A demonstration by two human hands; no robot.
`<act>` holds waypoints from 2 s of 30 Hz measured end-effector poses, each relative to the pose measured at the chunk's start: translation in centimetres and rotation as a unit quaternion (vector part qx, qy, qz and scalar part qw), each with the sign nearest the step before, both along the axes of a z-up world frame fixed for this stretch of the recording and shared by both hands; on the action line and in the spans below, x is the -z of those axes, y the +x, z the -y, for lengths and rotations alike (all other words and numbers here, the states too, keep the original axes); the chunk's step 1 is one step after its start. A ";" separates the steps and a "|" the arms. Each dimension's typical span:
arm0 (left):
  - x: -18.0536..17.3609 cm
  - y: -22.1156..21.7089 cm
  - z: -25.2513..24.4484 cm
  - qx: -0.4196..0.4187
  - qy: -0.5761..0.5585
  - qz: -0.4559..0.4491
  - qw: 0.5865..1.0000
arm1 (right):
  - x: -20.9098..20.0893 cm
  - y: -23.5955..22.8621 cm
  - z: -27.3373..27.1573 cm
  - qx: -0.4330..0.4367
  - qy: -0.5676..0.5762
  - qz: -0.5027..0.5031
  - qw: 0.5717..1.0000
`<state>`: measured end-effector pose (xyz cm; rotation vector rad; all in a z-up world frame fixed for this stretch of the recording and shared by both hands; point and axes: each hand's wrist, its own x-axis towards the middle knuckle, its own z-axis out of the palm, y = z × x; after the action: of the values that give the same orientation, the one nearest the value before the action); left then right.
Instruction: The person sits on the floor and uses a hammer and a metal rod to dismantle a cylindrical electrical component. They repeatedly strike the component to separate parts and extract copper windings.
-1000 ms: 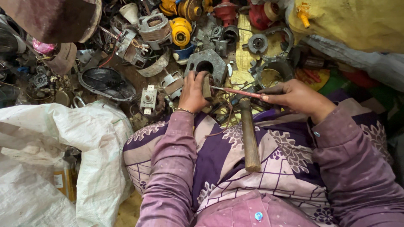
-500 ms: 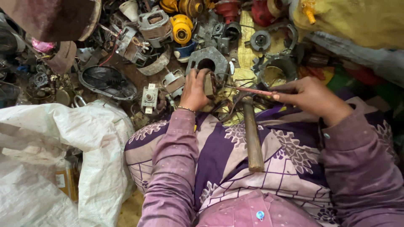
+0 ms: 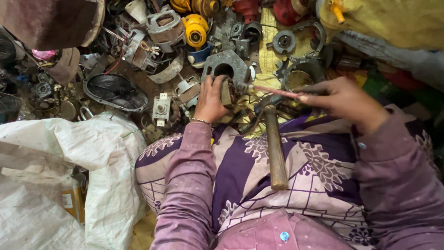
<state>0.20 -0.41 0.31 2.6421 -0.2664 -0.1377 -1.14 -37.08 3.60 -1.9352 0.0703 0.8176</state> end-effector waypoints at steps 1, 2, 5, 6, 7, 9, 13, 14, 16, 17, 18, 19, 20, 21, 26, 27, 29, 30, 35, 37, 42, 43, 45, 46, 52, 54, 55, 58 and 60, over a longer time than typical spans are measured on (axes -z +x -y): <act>0.0 0.0 0.0 0.003 -0.003 0.007 1.000 | 0.3 0.1 -0.5 -0.006 0.011 -0.001 1.000; 0.1 0.0 0.0 0.003 -0.002 0.007 1.000 | 0.7 0.2 -1.1 -0.012 0.023 -0.001 1.000; 0.1 0.0 0.0 0.004 -0.001 0.010 1.000 | 1.3 0.2 -2.1 -0.041 0.124 0.081 0.988; 0.1 0.0 0.0 0.004 -0.003 0.011 1.000 | 1.5 0.2 -2.2 -0.053 0.169 0.121 0.977; 0.0 -0.1 0.0 0.005 -0.004 0.011 1.000 | 1.6 0.1 -2.3 -0.036 0.138 0.072 0.987; -0.1 -0.1 0.1 0.002 -0.001 0.000 1.000 | 1.7 0.0 -2.3 -0.002 0.075 -0.029 0.997; -0.3 -0.1 0.1 0.003 -0.002 0.008 1.000 | 1.6 0.1 -2.3 -0.017 0.064 0.007 0.998; -0.3 -0.1 0.1 0.003 -0.003 0.008 1.000 | 1.6 0.1 -2.4 -0.013 0.078 0.015 0.997; -0.2 -0.1 0.0 0.003 -0.006 0.006 1.000 | 1.6 0.1 -2.6 -0.015 0.101 0.032 0.994; -0.1 -0.1 0.0 0.004 -0.004 0.004 1.000 | 1.6 0.1 -2.8 -0.021 0.109 0.042 0.993; 0.0 -0.1 0.0 0.004 -0.001 0.002 1.000 | 1.6 0.1 -2.9 -0.026 0.118 0.052 0.991; 0.1 -0.1 0.0 0.004 0.001 0.000 1.000 | 1.6 0.0 -3.1 -0.023 0.100 0.041 0.994; 0.3 0.0 -0.1 0.006 0.001 0.003 1.000 | 1.6 0.0 -3.3 -0.019 0.082 0.030 0.996; 0.4 0.0 -0.2 0.007 0.000 0.006 1.000 | 1.7 0.0 -3.4 -0.016 0.064 0.019 0.998; 1.3 0.1 -0.7 0.031 0.012 0.037 0.999 | 2.8 0.5 -3.2 0.040 0.053 -0.065 0.996; 1.5 0.1 -0.8 0.031 0.014 0.035 0.999 | 3.2 0.6 -3.0 0.049 0.042 -0.080 0.995; 1.8 0.1 -0.8 0.026 0.019 0.026 0.999 | 4.4 0.5 -3.1 0.033 0.071 -0.057 0.995; 1.8 0.2 -0.7 0.023 0.022 0.019 0.999 | 5.0 0.4 -3.3 0.025 0.085 -0.045 0.995; 1.3 0.4 -0.6 0.013 0.038 0.013 0.999 | 7.7 -0.5 -4.6 -0.024 0.066 0.143 0.987; 1.1 0.5 -0.7 0.024 0.037 0.020 0.999 | 8.3 -0.2 -4.2 -0.006 0.052 0.056 0.997; 1.4 -0.1 -1.2 0.043 0.055 0.032 0.997 | 9.1 1.4 -3.2 0.013 0.063 -0.098 0.993; 1.5 -0.1 -1.2 0.036 0.046 0.036 0.998 | 9.1 1.2 -3.6 0.009 0.068 0.006 0.998; 1.8 0.4 -1.0 0.029 0.058 0.041 0.997 | 9.0 0.1 -4.8 0.000 0.077 0.212 0.974; 1.9 0.7 -1.0 0.026 0.064 0.043 0.997 | 8.7 -0.6 -5.3 -0.007 0.001 0.201 0.980; 3.2 1.7 -1.3 -0.002 0.182 -0.007 0.983 | 5.5 -5.7 -8.7 -0.048 -0.192 0.190 0.962; 4.5 1.6 -1.1 -0.004 0.225 0.018 0.974 | 5.3 -6.3 -8.5 -0.061 -0.221 0.294 0.928; 5.0 1.7 -1.2 -0.008 0.247 0.032 0.968 | 5.4 -6.1 -8.2 -0.055 -0.201 0.298 0.932; 5.7 1.8 -1.7 0.013 0.279 0.081 0.957 | 6.8 -3.7 -7.3 -0.025 -0.118 0.296 0.948; 5.7 1.5 -2.2 0.029 0.224 0.089 0.970 | 8.5 -1.6 -6.4 0.017 -0.032 0.267 0.963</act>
<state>1.71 1.77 -5.36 3.1031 -0.4145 0.0247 -2.78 -30.67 -4.93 -2.1473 -0.1970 0.2502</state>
